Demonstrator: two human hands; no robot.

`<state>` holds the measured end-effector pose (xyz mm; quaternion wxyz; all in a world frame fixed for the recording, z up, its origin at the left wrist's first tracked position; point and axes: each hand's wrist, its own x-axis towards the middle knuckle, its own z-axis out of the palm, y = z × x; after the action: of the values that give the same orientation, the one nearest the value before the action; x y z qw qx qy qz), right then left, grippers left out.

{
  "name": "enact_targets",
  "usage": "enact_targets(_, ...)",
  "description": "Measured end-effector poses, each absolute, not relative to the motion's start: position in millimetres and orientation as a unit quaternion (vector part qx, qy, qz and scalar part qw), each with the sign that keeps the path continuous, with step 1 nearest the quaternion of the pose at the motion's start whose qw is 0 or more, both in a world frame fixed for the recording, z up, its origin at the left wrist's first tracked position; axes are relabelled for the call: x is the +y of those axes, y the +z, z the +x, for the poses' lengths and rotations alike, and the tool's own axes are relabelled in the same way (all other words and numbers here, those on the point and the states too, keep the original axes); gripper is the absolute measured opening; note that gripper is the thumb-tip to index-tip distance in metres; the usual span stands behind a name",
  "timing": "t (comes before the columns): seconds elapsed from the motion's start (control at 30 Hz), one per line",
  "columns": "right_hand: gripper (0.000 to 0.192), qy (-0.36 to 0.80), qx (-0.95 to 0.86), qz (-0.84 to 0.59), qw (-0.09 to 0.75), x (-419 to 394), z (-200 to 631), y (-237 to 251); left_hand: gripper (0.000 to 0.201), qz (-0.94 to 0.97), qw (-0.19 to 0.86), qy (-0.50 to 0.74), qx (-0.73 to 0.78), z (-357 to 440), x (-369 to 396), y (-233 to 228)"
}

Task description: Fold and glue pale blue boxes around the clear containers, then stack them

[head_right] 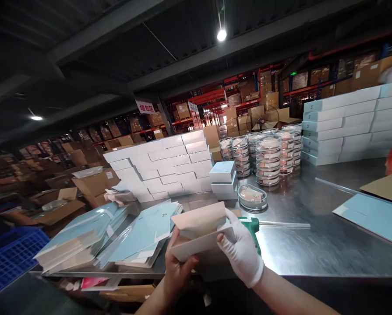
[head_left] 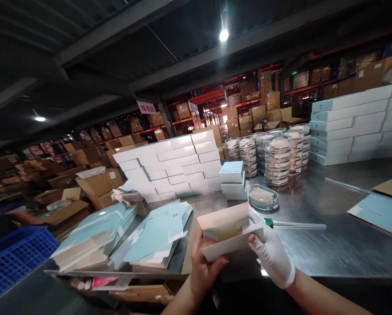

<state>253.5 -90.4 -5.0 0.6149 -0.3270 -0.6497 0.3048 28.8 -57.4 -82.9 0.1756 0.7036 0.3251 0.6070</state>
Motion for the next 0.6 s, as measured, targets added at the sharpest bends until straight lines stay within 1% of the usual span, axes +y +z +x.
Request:
enact_targets(0.1,0.039,0.27,-0.596,-0.41,0.636,-88,241,-10,0.084,0.655,0.209,0.655,0.312,26,-64,-97)
enact_targets(0.13,0.038,0.247,-0.582,-0.434,0.643,-86,238,-14,0.087,0.665,0.215,0.646,0.306,22,-65,-99)
enact_targets(0.17,0.038,0.231,-0.569,-0.446,0.651,-83,237,-17,0.082,0.687,0.217,0.624,0.302,18,-64,-100)
enact_targets(0.23,0.042,0.227,-0.556,-0.441,0.667,-76,241,-21,0.062,0.729,0.214,0.572,0.309,7,-62,-97)
enact_targets(0.27,0.043,0.233,-0.562,-0.434,0.665,-71,247,-22,0.055,0.736,0.21,0.559,0.318,3,-61,-92)
enact_targets(0.3,0.043,0.235,-0.58,-0.43,0.651,-64,255,-23,0.053,0.73,0.206,0.562,0.33,-1,-60,-87)
enact_targets(0.37,0.041,0.195,-0.629,-0.461,0.595,-48,277,-27,0.056,0.687,0.193,0.6,0.362,-6,-59,-72)
enact_targets(0.4,0.041,0.154,-0.649,-0.501,0.552,-39,289,-30,0.057,0.661,0.186,0.621,0.377,-8,-58,-64)
enact_targets(0.47,0.035,0.09,-0.66,-0.603,0.44,-23,310,-42,0.059,0.618,0.183,0.651,0.4,-11,-58,-51)
enact_targets(0.53,0.029,0.084,-0.65,-0.672,0.344,-12,324,-59,0.059,0.596,0.193,0.665,0.407,-12,-57,-41)
enact_targets(0.57,0.029,0.098,-0.653,-0.68,0.319,-8,327,-67,0.059,0.59,0.2,0.668,0.406,-11,-56,-38)
enact_targets(0.6,0.029,0.116,-0.661,-0.67,0.318,-6,329,-74,0.06,0.587,0.206,0.671,0.403,-11,-56,-37)
